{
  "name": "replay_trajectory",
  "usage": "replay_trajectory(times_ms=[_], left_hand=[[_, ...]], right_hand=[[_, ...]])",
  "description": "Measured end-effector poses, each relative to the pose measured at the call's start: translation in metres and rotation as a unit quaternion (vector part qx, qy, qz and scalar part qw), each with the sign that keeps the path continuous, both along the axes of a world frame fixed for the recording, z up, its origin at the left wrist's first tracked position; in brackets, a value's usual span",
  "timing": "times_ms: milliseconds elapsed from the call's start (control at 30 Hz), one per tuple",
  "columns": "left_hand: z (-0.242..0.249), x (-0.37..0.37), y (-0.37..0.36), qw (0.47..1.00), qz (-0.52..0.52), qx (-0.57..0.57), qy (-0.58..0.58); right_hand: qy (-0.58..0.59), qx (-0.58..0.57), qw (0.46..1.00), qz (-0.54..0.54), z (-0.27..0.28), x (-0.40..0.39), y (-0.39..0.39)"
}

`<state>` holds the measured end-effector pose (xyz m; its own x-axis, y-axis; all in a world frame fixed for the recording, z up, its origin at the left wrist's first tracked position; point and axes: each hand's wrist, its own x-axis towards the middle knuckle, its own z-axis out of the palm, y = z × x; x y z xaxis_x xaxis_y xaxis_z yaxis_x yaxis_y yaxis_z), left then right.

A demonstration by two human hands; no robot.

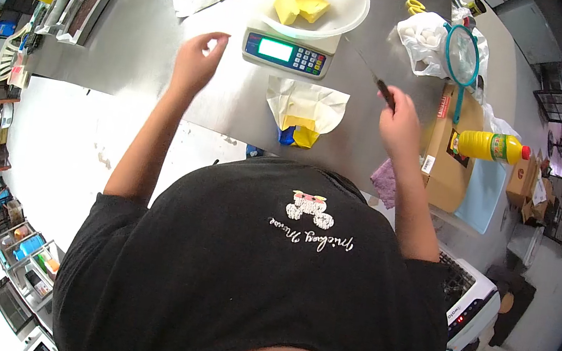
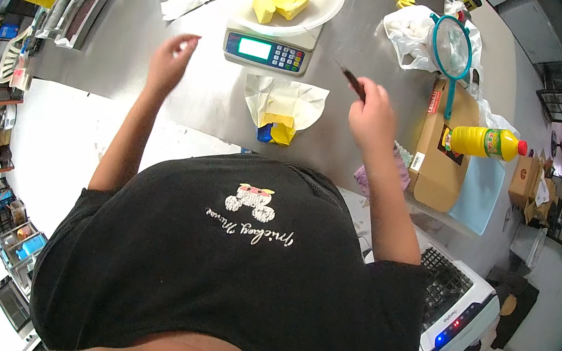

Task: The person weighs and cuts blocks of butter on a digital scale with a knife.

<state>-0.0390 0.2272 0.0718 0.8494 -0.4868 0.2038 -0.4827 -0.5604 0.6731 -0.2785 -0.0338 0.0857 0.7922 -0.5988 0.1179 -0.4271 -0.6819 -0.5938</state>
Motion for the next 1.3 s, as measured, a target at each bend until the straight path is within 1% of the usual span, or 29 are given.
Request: replay_trajectory(times_ms=[33, 133, 167, 233, 300, 333, 400, 433, 467, 600, 633, 667, 700, 767, 800, 867, 1000, 1067, 1100, 1167, 1300], left_hand=[[-0.011, -0.013, 0.008, 0.998, 0.002, 0.035, 0.042], [-0.047, -0.052, 0.02, 0.986, -0.036, 0.076, 0.146], [-0.053, -0.066, 0.02, 0.978, -0.055, 0.11, 0.17], [-0.066, -0.09, 0.017, 0.971, -0.103, 0.129, 0.176], [-0.07, -0.11, 0.01, 0.97, -0.13, 0.135, 0.154], [-0.075, -0.116, 0.006, 0.97, -0.136, 0.12, 0.161], [-0.077, -0.131, -0.003, 0.975, -0.12, 0.104, 0.153], [-0.077, -0.136, -0.007, 0.981, -0.106, 0.086, 0.14], [-0.078, -0.139, -0.011, 0.982, -0.112, 0.091, 0.125], [-0.085, -0.149, -0.019, 0.984, -0.108, 0.107, 0.089], [-0.091, -0.15, -0.018, 0.987, -0.111, 0.098, 0.059], [-0.095, -0.15, -0.018, 0.989, -0.114, 0.089, 0.028], [-0.095, -0.152, -0.018, 0.989, -0.112, 0.09, 0.028], [-0.095, -0.155, -0.017, 0.991, -0.101, 0.089, -0.013], [-0.095, -0.156, -0.017, 0.991, -0.101, 0.089, -0.014], [-0.095, -0.158, -0.018, 0.988, -0.095, 0.122, -0.024], [-0.093, -0.161, -0.017, 0.99, -0.082, 0.115, -0.005], [-0.105, -0.158, -0.015, 0.992, -0.08, 0.079, 0.06], [-0.11, -0.156, -0.013, 0.992, -0.078, 0.079, 0.061], [-0.119, -0.152, -0.008, 0.983, -0.092, -0.007, 0.158], [-0.129, -0.146, 0.007, 0.986, -0.117, -0.014, 0.121]], right_hand=[[0.001, 0.001, 1.0, 0.002, -0.006, -0.006, 0.003], [0.11, 0.074, 0.989, 0.058, -0.026, -0.019, 0.009], [0.111, 0.074, 0.989, 0.059, -0.031, -0.019, 0.01], [0.128, 0.076, 0.978, 0.144, -0.038, -0.017, 0.011], [0.122, 0.088, 0.977, 0.15, -0.045, -0.011, 0.016], [0.142, 0.091, 0.972, 0.162, -0.048, -0.008, 0.019], [0.164, 0.094, 0.966, 0.176, -0.057, -0.006, 0.023], [0.14, 0.084, 0.968, 0.19, -0.066, -0.005, 0.025], [0.115, 0.074, 0.969, 0.204, -0.073, -0.006, 0.029], [0.071, 0.028, 0.974, 0.215, -0.075, -0.003, 0.053], [0.07, 0.028, 0.973, 0.217, -0.073, -0.001, 0.058], [0.111, 0.029, 0.972, 0.206, -0.07, 0.002, 0.064], [0.152, 0.031, 0.969, 0.194, -0.068, 0.005, 0.07], [0.144, 0.008, 0.972, 0.184, -0.079, 0.009, 0.077], [0.152, -0.011, 0.971, 0.185, -0.085, 0.013, 0.078], [0.159, -0.031, 0.969, 0.185, -0.093, 0.017, 0.077], [0.141, -0.041, 0.971, 0.19, -0.096, 0.015, 0.076], [0.127, -0.048, 0.971, 0.197, -0.098, 0.011, 0.073], [0.118, -0.051, 0.971, 0.202, -0.101, 0.008, 0.071], [0.11, -0.053, 0.971, 0.206, -0.106, 0.003, 0.064], [0.065, -0.063, 0.97, 0.225, -0.115, -0.015, 0.045]])
